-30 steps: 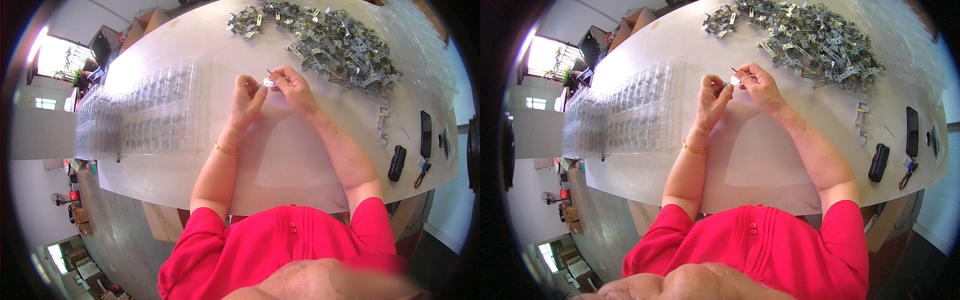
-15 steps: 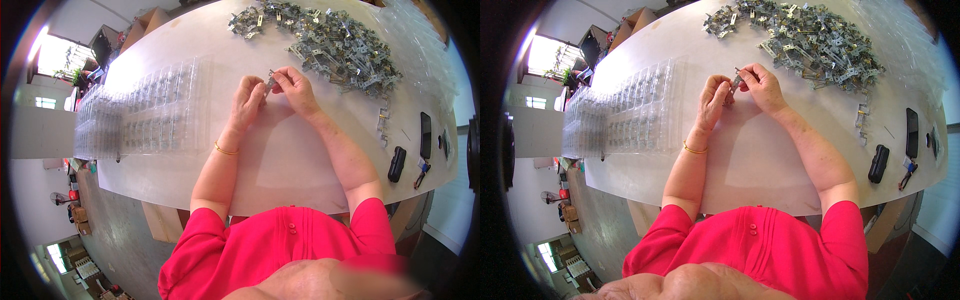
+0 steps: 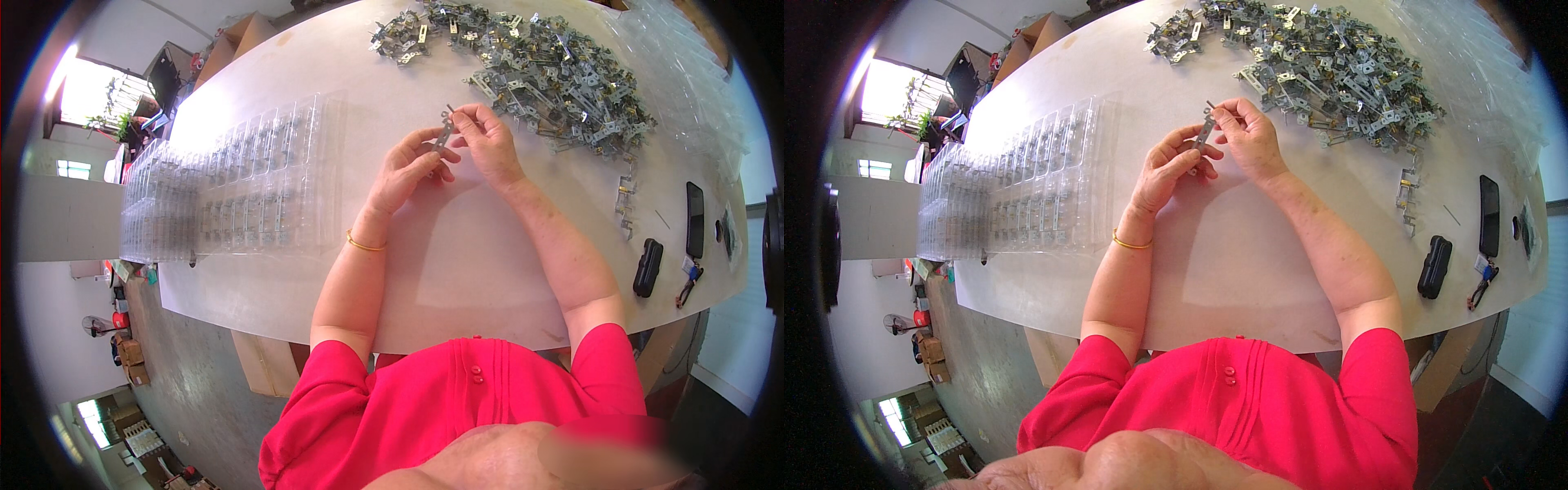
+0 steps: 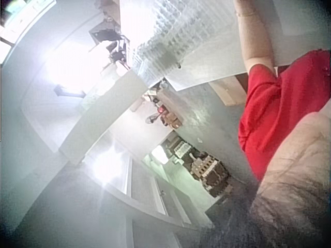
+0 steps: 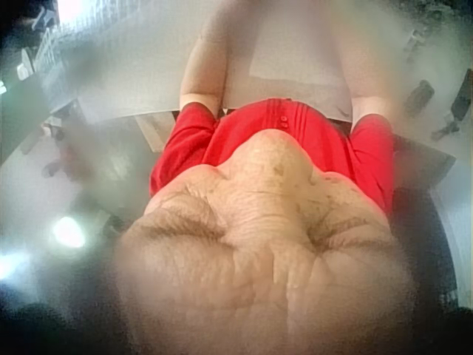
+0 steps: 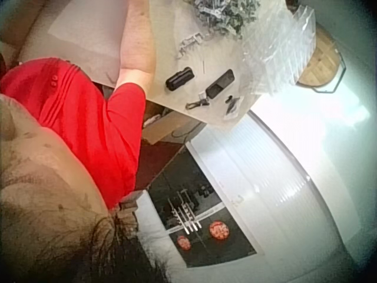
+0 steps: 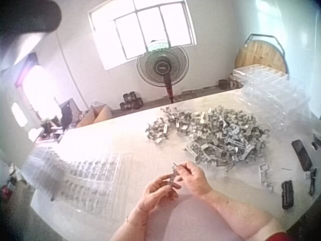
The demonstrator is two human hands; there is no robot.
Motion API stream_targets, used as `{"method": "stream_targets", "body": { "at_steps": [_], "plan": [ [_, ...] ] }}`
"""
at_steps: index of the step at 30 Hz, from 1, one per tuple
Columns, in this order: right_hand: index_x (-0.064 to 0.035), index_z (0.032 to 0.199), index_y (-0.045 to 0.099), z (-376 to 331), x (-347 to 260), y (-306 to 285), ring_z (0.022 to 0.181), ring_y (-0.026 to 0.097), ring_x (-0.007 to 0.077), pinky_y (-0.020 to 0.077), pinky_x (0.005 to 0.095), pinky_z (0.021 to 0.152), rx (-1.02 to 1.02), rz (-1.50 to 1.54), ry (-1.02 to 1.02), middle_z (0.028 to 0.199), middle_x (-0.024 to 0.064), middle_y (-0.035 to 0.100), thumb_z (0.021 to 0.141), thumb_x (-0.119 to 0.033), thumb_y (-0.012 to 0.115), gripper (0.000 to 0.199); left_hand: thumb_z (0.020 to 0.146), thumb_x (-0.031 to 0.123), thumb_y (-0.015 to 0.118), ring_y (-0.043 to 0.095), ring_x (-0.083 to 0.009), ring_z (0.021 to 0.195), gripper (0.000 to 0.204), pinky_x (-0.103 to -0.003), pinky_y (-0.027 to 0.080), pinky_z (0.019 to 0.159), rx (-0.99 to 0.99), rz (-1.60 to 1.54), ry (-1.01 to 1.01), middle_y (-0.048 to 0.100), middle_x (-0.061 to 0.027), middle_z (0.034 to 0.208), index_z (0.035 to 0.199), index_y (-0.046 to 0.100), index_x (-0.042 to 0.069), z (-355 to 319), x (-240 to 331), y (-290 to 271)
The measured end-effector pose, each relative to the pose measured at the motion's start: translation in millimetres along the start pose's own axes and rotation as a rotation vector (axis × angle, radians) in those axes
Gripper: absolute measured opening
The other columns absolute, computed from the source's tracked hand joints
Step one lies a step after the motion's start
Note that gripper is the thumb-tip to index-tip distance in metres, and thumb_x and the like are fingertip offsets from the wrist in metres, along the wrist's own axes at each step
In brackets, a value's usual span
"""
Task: The person assembles metal components by hand, picking up a metal bracket and a pin, inserting the pin into the bracket, and placing the assembled unit into a plastic tray.
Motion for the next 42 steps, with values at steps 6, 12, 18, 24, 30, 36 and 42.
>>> {"method": "stream_targets", "body": {
  "at_steps": [6,12,18,24,30,36,42],
  "plan": [
    [-0.0079,0.099,0.066,-6.3,-16.5,2.5,0.067,0.06,0.0077,0.0504,0.0284,0.058,-0.006,-0.258,-0.162,0.073,0.0009,0.063,0.095,-0.016,0.066,0.009,0.099,0.01,0.057,0.067,-0.0184,0.089,0.042,-0.03,0.054,0.078,0.086,-0.076,0.143,0.066,-0.0158,0.116,0.138,0.047,0.001,5.1,2.4,-17.7],
    [-0.009,0.095,0.065,-23.1,-46.1,25.3,0.063,0.065,0.0224,0.0503,0.0342,0.057,-0.082,-0.512,-0.313,0.075,0.0095,0.067,0.091,-0.013,0.067,0.006,0.098,0.007,0.058,0.063,-0.0155,0.09,0.042,-0.03,0.052,0.081,0.167,-0.031,0.203,0.064,-0.0101,0.112,0.138,0.047,0.0,5.9,3.3,-30.5],
    [-0.0081,0.091,0.063,-24.4,-51.5,24.8,0.067,0.066,0.0294,0.0508,0.0385,0.058,-0.058,-0.619,-0.38,0.076,0.0114,0.067,0.089,-0.012,0.067,0.006,0.096,0.003,0.06,0.061,-0.0133,0.092,0.043,-0.028,0.052,0.083,0.183,0.078,0.223,0.065,-0.0072,0.11,0.139,0.049,0.003,5.7,3.7,-30.1],
    [-0.0069,0.092,0.062,-30.0,-58.0,33.8,0.073,0.065,0.033,0.0513,0.0409,0.063,-0.11,-0.643,-0.477,0.081,0.0131,0.066,0.09,-0.011,0.066,0.006,0.094,0.0,0.063,0.06,-0.0096,0.094,0.046,-0.025,0.051,0.083,0.168,0.102,0.23,0.064,-0.0035,0.11,0.138,0.051,0.005,7.4,0.9,-31.8],
    [-0.0065,0.093,0.061,-29.8,-57.4,34.7,0.076,0.065,0.0352,0.0515,0.0425,0.065,-0.133,-0.668,-0.534,0.082,0.0135,0.066,0.089,-0.008,0.064,0.005,0.094,0.0,0.064,0.058,-0.0072,0.094,0.047,-0.023,0.05,0.083,0.157,0.116,0.194,0.064,-0.0007,0.109,0.139,0.051,0.006,8.7,-3.5,-29.4],
    [-0.0067,0.093,0.061,-27.9,-60.6,30.3,0.077,0.065,0.0352,0.0516,0.0433,0.066,-0.113,-0.681,-0.56,0.084,0.0133,0.066,0.089,-0.008,0.064,0.005,0.094,0.0,0.063,0.057,-0.006,0.092,0.047,-0.022,0.049,0.083,0.159,0.143,0.193,0.062,0.001,0.107,0.139,0.051,0.006,8.1,-2.2,-27.7],
    [-0.0075,0.092,0.061,-29.0,-57.3,34.9,0.078,0.065,0.0349,0.0514,0.0431,0.065,-0.15,-0.709,-0.521,0.085,0.0132,0.066,0.09,-0.011,0.062,0.004,0.095,-0.001,0.061,0.055,-0.0061,0.091,0.046,-0.021,0.048,0.082,0.176,0.233,0.21,0.061,0.0014,0.104,0.139,0.051,0.006,6.6,3.8,-25.7]
  ]
}}
Point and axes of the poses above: each hand's wrist, its own z-axis towards the middle knuckle, its own y-axis out of the palm, x = y × z, the point moved 10 cm from there along z, towards the middle knuckle
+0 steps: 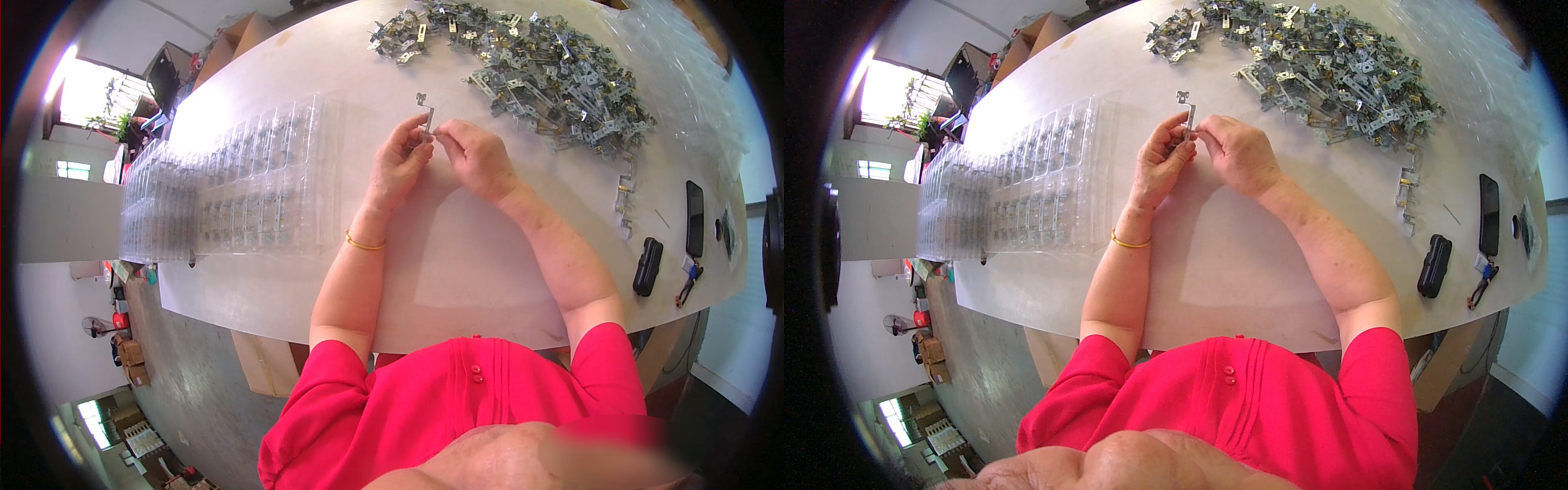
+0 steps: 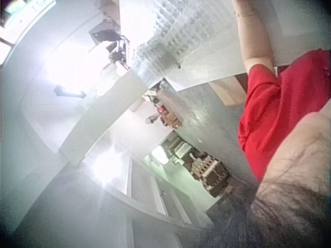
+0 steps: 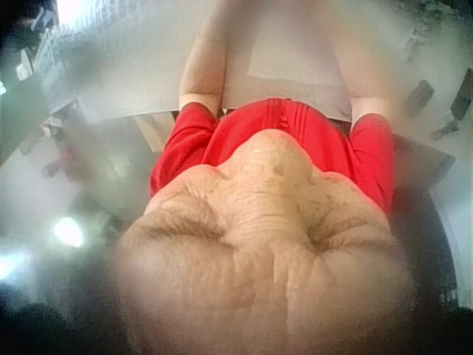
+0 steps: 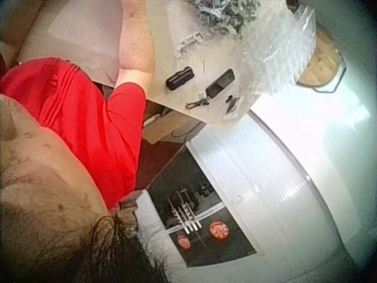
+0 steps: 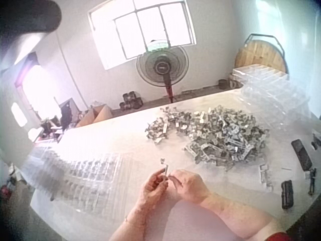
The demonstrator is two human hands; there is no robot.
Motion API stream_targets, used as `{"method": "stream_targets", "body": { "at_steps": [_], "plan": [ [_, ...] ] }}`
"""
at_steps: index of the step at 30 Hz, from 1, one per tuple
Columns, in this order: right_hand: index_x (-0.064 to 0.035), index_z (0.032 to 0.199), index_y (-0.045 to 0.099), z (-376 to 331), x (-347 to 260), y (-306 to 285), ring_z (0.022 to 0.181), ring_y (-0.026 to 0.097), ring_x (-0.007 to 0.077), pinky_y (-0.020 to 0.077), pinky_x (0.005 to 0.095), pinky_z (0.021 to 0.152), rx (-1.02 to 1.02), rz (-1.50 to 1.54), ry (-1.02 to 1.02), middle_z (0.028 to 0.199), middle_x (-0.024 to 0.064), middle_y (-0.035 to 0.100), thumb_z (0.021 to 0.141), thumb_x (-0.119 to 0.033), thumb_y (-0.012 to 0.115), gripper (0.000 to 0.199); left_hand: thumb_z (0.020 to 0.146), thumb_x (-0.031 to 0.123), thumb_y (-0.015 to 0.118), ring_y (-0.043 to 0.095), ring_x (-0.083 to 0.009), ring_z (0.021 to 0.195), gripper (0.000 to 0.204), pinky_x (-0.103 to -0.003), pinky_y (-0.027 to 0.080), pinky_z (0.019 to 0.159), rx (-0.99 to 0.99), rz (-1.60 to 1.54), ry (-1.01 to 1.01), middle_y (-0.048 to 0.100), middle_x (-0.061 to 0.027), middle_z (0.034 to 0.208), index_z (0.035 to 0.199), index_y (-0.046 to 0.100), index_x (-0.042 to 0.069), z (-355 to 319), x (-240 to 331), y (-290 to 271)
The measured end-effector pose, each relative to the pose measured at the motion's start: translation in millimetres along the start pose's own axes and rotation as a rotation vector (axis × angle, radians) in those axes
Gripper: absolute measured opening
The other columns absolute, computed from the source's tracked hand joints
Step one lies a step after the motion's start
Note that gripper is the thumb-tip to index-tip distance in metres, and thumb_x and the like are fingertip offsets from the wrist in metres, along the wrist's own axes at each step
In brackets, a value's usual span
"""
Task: The person assembles metal components by hand, picking up a metal bracket and a pin, inserting the pin into the bracket, and placing the assembled unit into a plastic tray.
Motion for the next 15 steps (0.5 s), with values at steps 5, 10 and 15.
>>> {"method": "stream_targets", "body": {
  "at_steps": [5,10,15],
  "plan": [
    [-0.0087,0.093,0.061,-1.1,-1.4,5.5,0.078,0.065,0.0349,0.0512,0.0435,0.065,-0.052,0.007,-0.069,0.083,0.013,0.066,0.091,-0.012,0.062,0.004,0.095,-0.002,0.06,0.055,-0.0062,0.09,0.044,-0.021,0.047,0.08,-0.009,0.024,0.01,0.061,0.001,0.104,0.138,0.052,0.004,0.6,-1.1,-0.7],
    [-0.0076,0.094,0.062,-1.5,15.6,1.4,0.076,0.065,0.0338,0.0518,0.0408,0.064,-0.031,0.019,0.091,0.08,0.0143,0.065,0.092,-0.013,0.063,0.006,0.097,0.004,0.058,0.058,-0.0084,0.084,0.037,-0.023,0.049,0.075,0.109,-0.145,-0.033,0.063,-0.0032,0.098,0.133,0.054,0.004,-0.9,-0.6,-11.5],
    [-0.0075,0.101,0.064,-1.1,50.5,2.7,0.073,0.065,0.019,0.0514,0.0314,0.062,0.069,0.373,0.278,0.085,0.0081,0.067,0.097,-0.015,0.062,0.009,0.095,0.009,0.059,0.061,-0.0128,0.077,0.034,-0.025,0.05,0.069,0.034,-0.311,-0.123,0.065,-0.0068,0.094,0.129,0.058,0.003,-1.9,0.6,-5.8]
  ]
}}
Point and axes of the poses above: each hand's wrist, its own z-axis towards the middle knuckle, its own y-axis out of the palm, x = y × z, the point moved 10 cm from there along z, towards the middle knuckle
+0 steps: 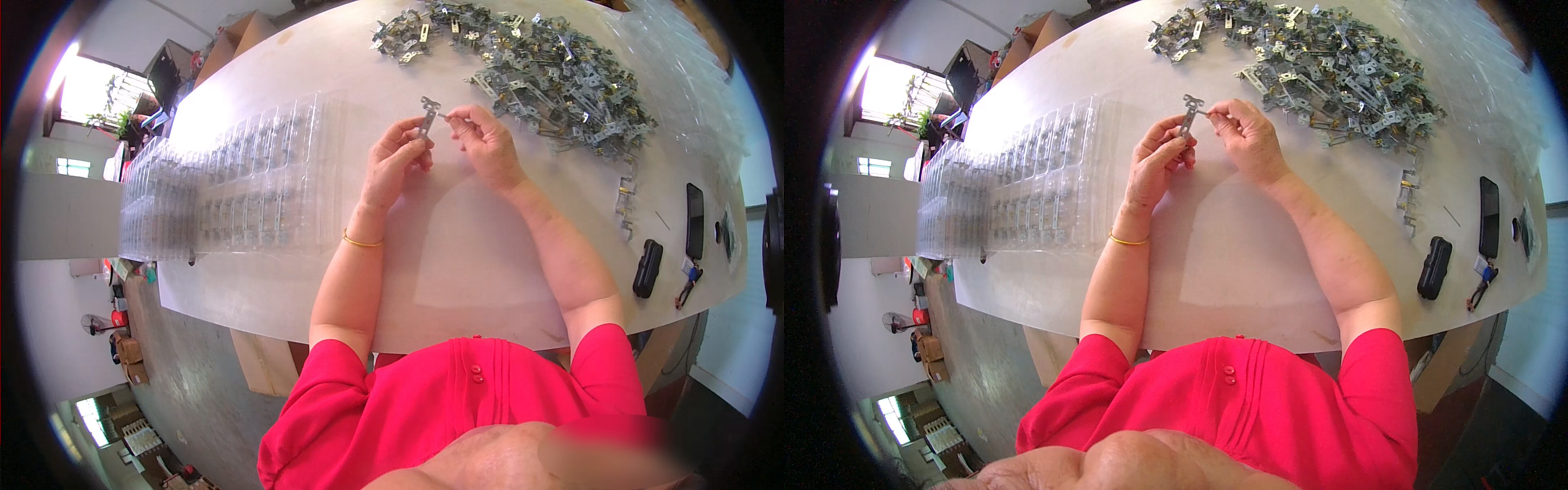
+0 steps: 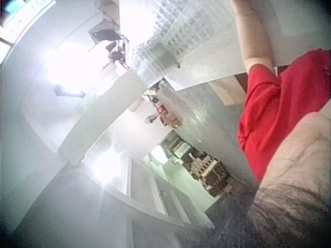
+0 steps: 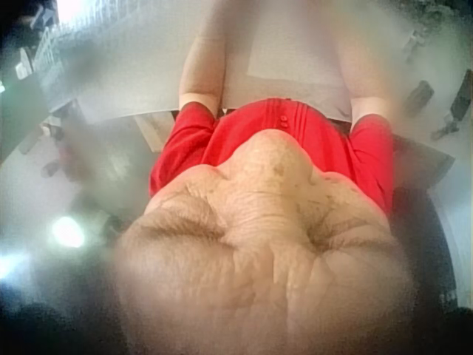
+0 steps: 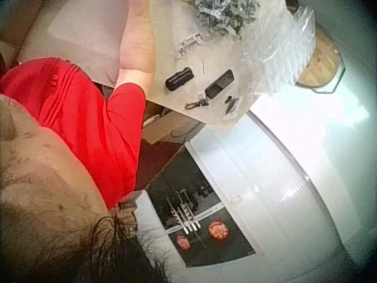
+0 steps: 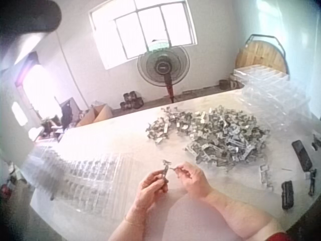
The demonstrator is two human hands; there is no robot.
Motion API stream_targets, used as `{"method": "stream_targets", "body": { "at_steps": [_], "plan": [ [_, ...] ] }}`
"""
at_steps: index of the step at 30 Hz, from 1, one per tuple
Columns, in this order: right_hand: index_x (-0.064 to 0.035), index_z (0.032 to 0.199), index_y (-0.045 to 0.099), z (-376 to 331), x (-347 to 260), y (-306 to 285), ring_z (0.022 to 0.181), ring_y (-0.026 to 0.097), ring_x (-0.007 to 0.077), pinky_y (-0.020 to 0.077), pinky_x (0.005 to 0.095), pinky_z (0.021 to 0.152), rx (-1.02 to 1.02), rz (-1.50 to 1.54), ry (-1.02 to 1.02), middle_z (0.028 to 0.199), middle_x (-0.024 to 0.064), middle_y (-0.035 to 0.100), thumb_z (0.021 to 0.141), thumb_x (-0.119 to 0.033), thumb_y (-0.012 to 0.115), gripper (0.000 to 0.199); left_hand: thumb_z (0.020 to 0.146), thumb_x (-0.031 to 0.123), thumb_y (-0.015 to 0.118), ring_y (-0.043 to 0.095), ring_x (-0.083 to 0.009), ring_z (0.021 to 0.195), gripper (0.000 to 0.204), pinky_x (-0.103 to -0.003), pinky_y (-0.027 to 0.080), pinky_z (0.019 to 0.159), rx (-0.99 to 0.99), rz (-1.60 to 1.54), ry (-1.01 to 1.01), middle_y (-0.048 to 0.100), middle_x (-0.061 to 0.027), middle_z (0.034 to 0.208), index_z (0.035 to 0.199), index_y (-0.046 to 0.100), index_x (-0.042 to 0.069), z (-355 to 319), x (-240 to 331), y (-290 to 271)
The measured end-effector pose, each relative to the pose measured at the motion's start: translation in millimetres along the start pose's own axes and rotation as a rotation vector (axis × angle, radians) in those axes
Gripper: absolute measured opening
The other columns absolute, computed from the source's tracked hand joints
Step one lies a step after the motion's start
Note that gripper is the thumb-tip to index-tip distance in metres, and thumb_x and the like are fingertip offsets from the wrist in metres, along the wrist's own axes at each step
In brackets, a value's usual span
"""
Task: The person assembles metal components by hand, picking up a metal bracket and a pin, inserting the pin into the bracket, and placing the assembled unit into a plastic tray.
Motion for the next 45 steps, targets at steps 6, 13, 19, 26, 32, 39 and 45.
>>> {"method": "stream_targets", "body": {
  "at_steps": [6,13,19,26,32,39,45],
  "plan": [
    [-0.0074,0.102,0.066,1.9,14.1,6.3,0.081,0.065,0.0097,0.0558,0.0249,0.069,-0.043,0.41,0.201,0.093,0.0016,0.067,0.099,-0.014,0.061,0.009,0.093,0.011,0.059,0.062,-0.0157,0.073,0.036,-0.027,0.05,0.066,-0.116,-0.044,-0.124,0.065,-0.0082,0.093,0.128,0.058,0.001,-4.7,-6.3,10.7],
    [-0.0028,0.104,0.066,0.9,20.7,5.8,0.081,0.066,0.0105,0.0581,0.0255,0.073,-0.044,0.402,0.24,0.089,0.0044,0.067,0.099,-0.014,0.06,0.013,0.094,0.011,0.059,0.064,-0.0155,0.079,0.036,-0.029,0.052,0.072,-0.09,-0.002,-0.137,0.063,-0.0078,0.1,0.128,0.058,0.0,-7.7,-2.3,19.0],
    [-0.002,0.104,0.066,-0.2,30.6,5.8,0.078,0.067,0.0117,0.0586,0.0264,0.073,0.031,0.452,0.294,0.089,0.0053,0.068,0.099,-0.014,0.061,0.014,0.089,0.009,0.068,0.06,-0.0139,0.097,0.032,-0.028,0.05,0.083,0.127,0.517,0.234,0.063,-0.005,0.105,0.12,0.062,0.003,-7.1,18.1,5.3],
    [-0.0017,0.106,0.065,-2.2,39.4,9.3,0.078,0.067,0.0123,0.0587,0.0261,0.073,0.019,0.433,0.273,0.091,0.0052,0.068,0.1,-0.012,0.059,0.014,0.082,0.005,0.072,0.065,-0.0211,0.086,0.021,-0.032,0.053,0.077,0.165,0.882,0.541,0.065,-0.0111,0.094,0.102,0.065,0.001,-16.1,36.1,23.3],
    [-0.0026,0.107,0.065,-2.7,35.5,8.5,0.085,0.066,0.0112,0.0591,0.0272,0.073,0.032,0.406,0.236,0.096,0.0046,0.067,0.1,-0.016,0.059,0.016,0.083,0.006,0.071,0.065,-0.0212,0.08,0.018,-0.033,0.053,0.07,0.244,0.913,0.479,0.065,-0.0113,0.09,0.1,0.065,0.003,-13.3,34.1,13.4],
    [-0.0044,0.108,0.064,-4.5,32.6,5.8,0.086,0.065,0.0114,0.0579,0.0265,0.071,0.046,0.37,0.239,0.095,0.0046,0.067,0.1,-0.019,0.059,0.017,0.087,0.008,0.07,0.063,-0.0168,0.077,0.017,-0.03,0.052,0.07,0.334,0.818,0.426,0.066,-0.0099,0.089,0.101,0.065,0.0,-14.7,34.8,-0.2],
    [-0.0037,0.106,0.065,-5.4,36.2,10.2,0.079,0.064,0.0105,0.0555,0.0249,0.068,-0.003,0.302,0.223,0.09,0.004,0.066,0.1,-0.019,0.06,0.018,0.09,0.01,0.068,0.062,-0.0122,0.079,0.017,-0.028,0.052,0.073,0.44,0.674,0.373,0.069,-0.0071,0.09,0.102,0.066,-0.002,-19.9,55.1,-10.8]
  ]
}}
Point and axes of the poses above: each hand's wrist, its own z-axis towards the middle knuckle, its own y-axis out of the palm, x = y × z, the point moved 10 cm from there along z, towards the middle knuckle
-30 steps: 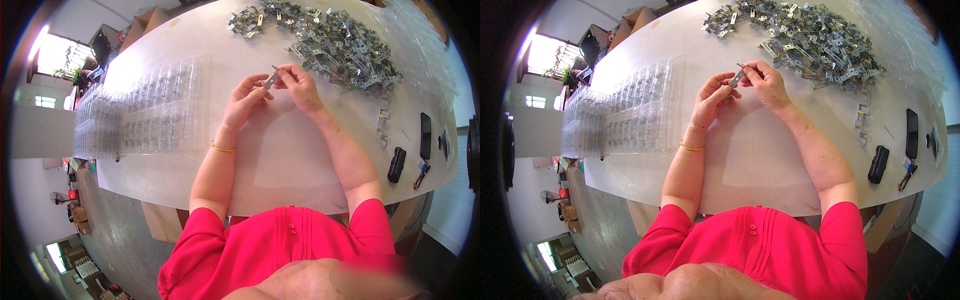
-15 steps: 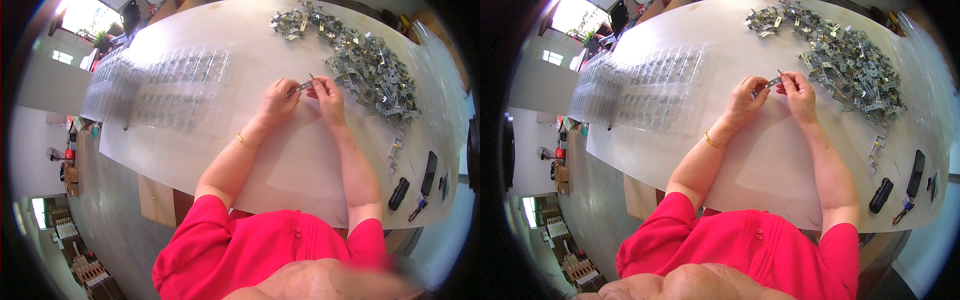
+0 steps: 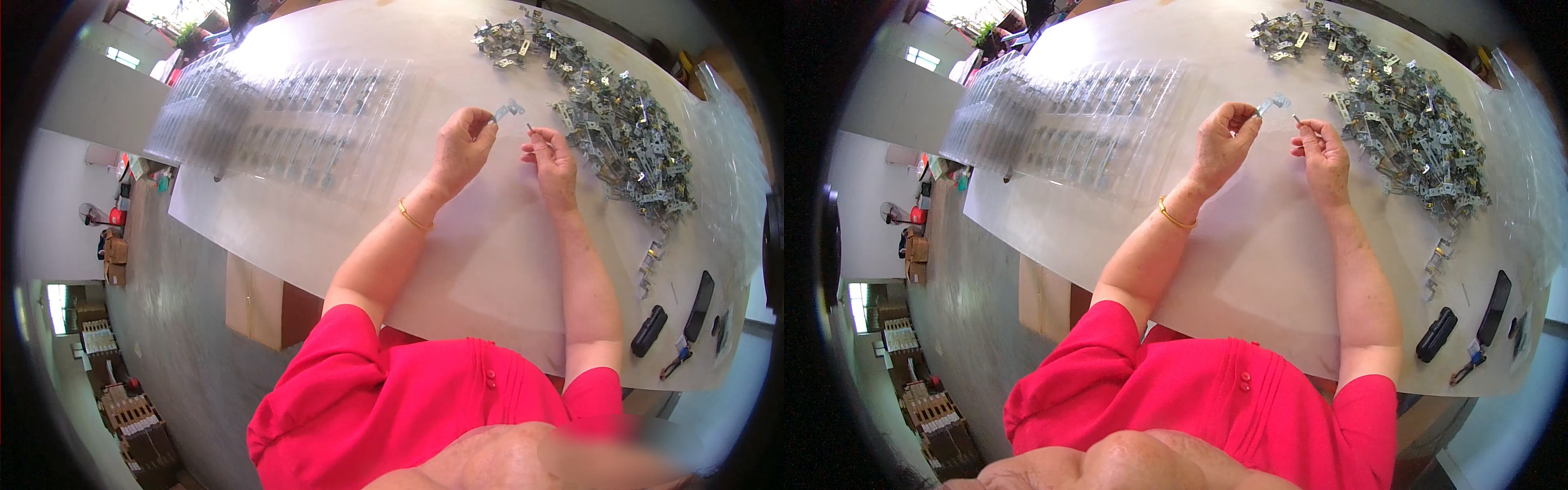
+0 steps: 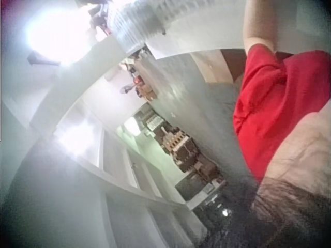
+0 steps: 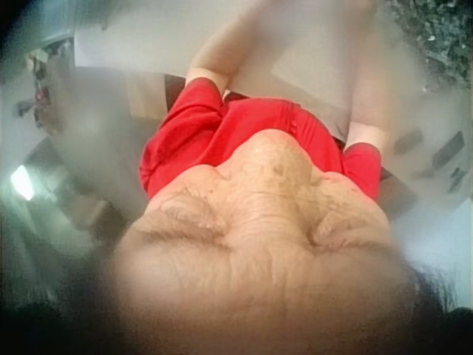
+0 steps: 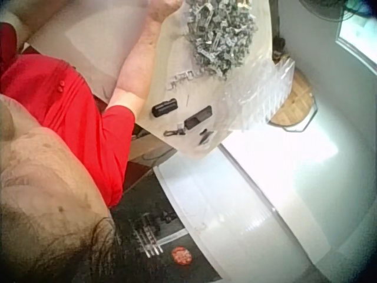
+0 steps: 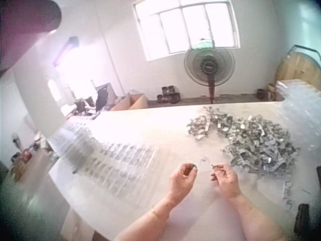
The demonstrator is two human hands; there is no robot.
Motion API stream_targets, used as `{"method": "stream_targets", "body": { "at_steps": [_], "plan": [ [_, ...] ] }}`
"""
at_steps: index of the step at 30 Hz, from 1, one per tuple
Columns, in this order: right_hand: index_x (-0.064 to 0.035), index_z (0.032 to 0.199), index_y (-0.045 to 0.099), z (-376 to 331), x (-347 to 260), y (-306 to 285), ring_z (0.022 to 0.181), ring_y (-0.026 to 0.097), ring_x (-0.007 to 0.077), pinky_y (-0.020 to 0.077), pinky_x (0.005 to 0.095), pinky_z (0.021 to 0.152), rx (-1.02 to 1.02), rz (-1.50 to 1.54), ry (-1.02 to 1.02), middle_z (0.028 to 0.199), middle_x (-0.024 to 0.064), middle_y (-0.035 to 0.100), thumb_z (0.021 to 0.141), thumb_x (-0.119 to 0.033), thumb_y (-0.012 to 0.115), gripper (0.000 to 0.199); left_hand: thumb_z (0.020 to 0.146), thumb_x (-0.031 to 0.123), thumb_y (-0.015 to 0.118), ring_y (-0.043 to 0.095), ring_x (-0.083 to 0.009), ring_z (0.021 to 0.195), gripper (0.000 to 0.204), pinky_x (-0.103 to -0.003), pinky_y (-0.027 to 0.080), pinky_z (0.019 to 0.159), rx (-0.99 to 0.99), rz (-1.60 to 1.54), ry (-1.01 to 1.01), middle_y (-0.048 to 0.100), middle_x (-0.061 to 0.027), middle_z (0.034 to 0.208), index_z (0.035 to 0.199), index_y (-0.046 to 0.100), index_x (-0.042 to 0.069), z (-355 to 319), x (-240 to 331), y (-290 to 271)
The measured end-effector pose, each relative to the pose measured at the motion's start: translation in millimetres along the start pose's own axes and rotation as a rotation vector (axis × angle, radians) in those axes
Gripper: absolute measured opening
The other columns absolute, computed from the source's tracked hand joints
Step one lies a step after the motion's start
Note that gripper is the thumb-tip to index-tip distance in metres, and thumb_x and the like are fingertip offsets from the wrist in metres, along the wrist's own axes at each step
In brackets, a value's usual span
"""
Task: The person assembles metal components by hand, picking up a metal bracket and a pin, inserting the pin into the bracket, and placing the assembled unit into a plastic tray.
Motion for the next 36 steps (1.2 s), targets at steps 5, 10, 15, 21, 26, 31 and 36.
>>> {"method": "stream_targets", "body": {
  "at_steps": [5,10,15,21,26,31,36],
  "plan": [
    [-0.0037,0.105,0.065,1.1,0.3,-1.6,0.077,0.064,0.01,0.0546,0.0245,0.068,-0.009,0.013,-0.011,0.089,0.0033,0.065,0.1,-0.019,0.06,0.017,0.091,0.009,0.068,0.062,-0.0099,0.08,0.017,-0.026,0.053,0.075,0.024,0.011,-0.018,0.07,-0.0058,0.088,0.104,0.066,-0.003,5.6,16.7,-30.1],
    [-0.0047,0.104,0.065,0.1,-3.6,0.6,0.075,0.063,0.0089,0.0541,0.0239,0.067,-0.004,0.001,-0.019,0.089,0.0018,0.064,0.099,-0.018,0.061,0.015,0.091,0.008,0.067,0.062,-0.0093,0.079,0.015,-0.024,0.052,0.076,0.171,0.254,0.051,0.069,-0.0042,0.088,0.102,0.067,-0.002,-12.2,31.4,-105.2],
    [-0.0065,0.102,0.066,2.4,-0.4,-1.2,0.076,0.063,0.0089,0.0543,0.0232,0.066,-0.016,0.01,-0.03,0.089,0.0006,0.064,0.098,-0.015,0.062,0.011,0.091,0.007,0.067,0.061,-0.0077,0.079,0.014,-0.023,0.052,0.075,0.265,0.328,-0.022,0.068,-0.0036,0.089,0.101,0.068,-0.003,-37.8,10.2,-170.9],
    [-0.0062,0.103,0.066,0.0,-1.9,2.0,0.076,0.063,0.0088,0.0545,0.0232,0.066,-0.007,0.0,-0.035,0.091,0.0006,0.064,0.098,-0.015,0.062,0.011,0.086,0.008,0.069,0.064,-0.0156,0.079,0.015,-0.029,0.052,0.076,0.362,0.429,-0.139,0.066,-0.0086,0.089,0.098,0.069,-0.001,-62.5,-16.0,-212.1],
    [-0.0058,0.103,0.067,-0.7,-0.7,1.2,0.076,0.063,0.009,0.0548,0.0235,0.066,-0.012,-0.025,-0.025,0.092,0.0004,0.064,0.098,-0.016,0.062,0.012,0.087,0.011,0.07,0.065,-0.0146,0.081,0.017,-0.028,0.053,0.076,0.332,0.657,-0.111,0.067,-0.0087,0.094,0.099,0.07,-0.001,-67.3,-14.8,-209.9],
    [-0.0057,0.103,0.066,0.4,1.5,1.2,0.077,0.063,0.0091,0.0549,0.0237,0.066,-0.017,-0.046,-0.022,0.092,0.0004,0.064,0.099,-0.016,0.062,0.012,0.084,0.014,0.07,0.065,-0.0176,0.08,0.019,-0.03,0.054,0.076,0.342,0.733,-0.134,0.067,-0.0104,0.092,0.096,0.071,-0.001,-67.4,-18.6,-209.3],
    [-0.0056,0.103,0.066,-0.4,-5.5,3.6,0.077,0.063,0.0091,0.0546,0.0233,0.067,-0.041,-0.075,-0.045,0.091,0.0007,0.063,0.099,-0.016,0.061,0.012,0.083,0.014,0.07,0.064,-0.02,0.077,0.019,-0.032,0.053,0.075,0.316,0.845,-0.119,0.066,-0.0105,0.088,0.094,0.071,-0.001,-64.2,-27.2,-207.6]
  ]
}}
Point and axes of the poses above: each hand's wrist, its own z-axis towards the middle knuckle, its own y-axis out of the palm, x = y × z, the point moved 10 cm from there along z, towards the middle knuckle
